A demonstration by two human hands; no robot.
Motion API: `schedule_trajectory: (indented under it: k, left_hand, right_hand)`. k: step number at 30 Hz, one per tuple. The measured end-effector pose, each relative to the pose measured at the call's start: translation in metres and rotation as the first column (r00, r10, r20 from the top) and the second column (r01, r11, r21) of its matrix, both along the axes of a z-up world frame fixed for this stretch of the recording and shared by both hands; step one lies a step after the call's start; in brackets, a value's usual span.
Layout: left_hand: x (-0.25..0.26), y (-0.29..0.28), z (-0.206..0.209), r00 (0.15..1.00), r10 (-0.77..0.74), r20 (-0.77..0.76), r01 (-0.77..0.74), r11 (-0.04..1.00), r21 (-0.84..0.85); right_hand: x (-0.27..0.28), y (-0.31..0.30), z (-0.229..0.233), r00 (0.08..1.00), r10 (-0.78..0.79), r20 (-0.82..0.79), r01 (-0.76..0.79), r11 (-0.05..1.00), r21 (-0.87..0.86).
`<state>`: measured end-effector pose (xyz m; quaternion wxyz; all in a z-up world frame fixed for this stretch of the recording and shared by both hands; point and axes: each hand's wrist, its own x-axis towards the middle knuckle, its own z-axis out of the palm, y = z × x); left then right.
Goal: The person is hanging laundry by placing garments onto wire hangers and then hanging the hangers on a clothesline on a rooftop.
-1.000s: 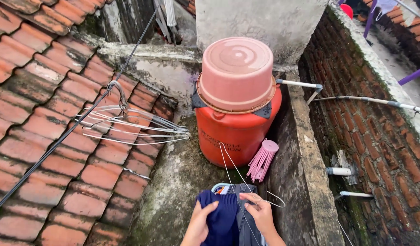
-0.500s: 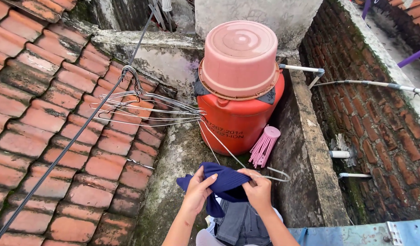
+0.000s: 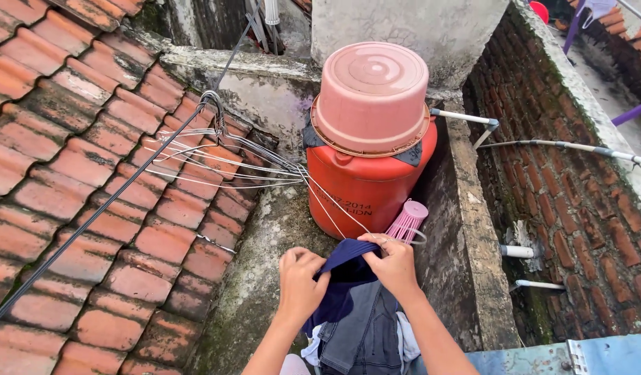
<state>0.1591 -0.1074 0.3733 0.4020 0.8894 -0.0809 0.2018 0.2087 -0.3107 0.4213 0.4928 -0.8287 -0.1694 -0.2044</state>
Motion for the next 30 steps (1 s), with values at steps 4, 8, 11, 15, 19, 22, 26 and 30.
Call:
schedule_trajectory:
  k: [4,8,11,15,19,22,26,30]
  left_hand:
    - [-0.011,0.016,0.034,0.981,-0.185,0.052,0.191,0.966,-0.177]
    - [-0.023,0.02,0.072,0.937,-0.348,0.017,0.342,0.907,-0.247]
    - [-0.022,0.021,0.068,0.924,-0.324,-0.205,0.337,0.941,0.032]
    - [-0.02,0.012,0.055,0.974,-0.184,-0.134,0.218,0.923,0.316]
    - [-0.029,0.009,0.071,0.985,-0.089,-0.15,0.132,0.941,0.313]
    - [-0.028,0.014,0.06,0.991,-0.031,-0.128,0.062,0.966,0.251]
    - [-0.021,0.024,0.054,0.988,0.021,-0.155,0.002,0.989,0.15]
    - [-0.006,0.036,0.035,0.972,0.155,-0.174,-0.097,0.948,0.302]
  right_hand:
    - [0.014,-0.018,-0.003,0.99,-0.001,-0.141,-0.001,1.0,-0.014]
    - [0.015,-0.023,-0.001,0.949,-0.026,-0.313,0.024,1.0,-0.01]
    - [0.014,-0.022,-0.007,0.946,0.004,-0.323,0.006,1.0,0.03]
    - [0.008,-0.016,-0.008,0.909,0.035,-0.416,0.003,0.996,0.09]
    - [0.021,-0.035,-0.043,0.965,0.032,-0.26,-0.014,0.997,0.071]
    - [0.013,-0.057,-0.026,0.965,0.071,-0.251,-0.04,0.991,0.126]
    - [-0.012,-0.096,0.028,0.965,0.145,-0.218,-0.122,0.986,0.116]
    - [-0.022,-0.139,0.046,0.935,0.252,-0.25,-0.236,0.968,0.09]
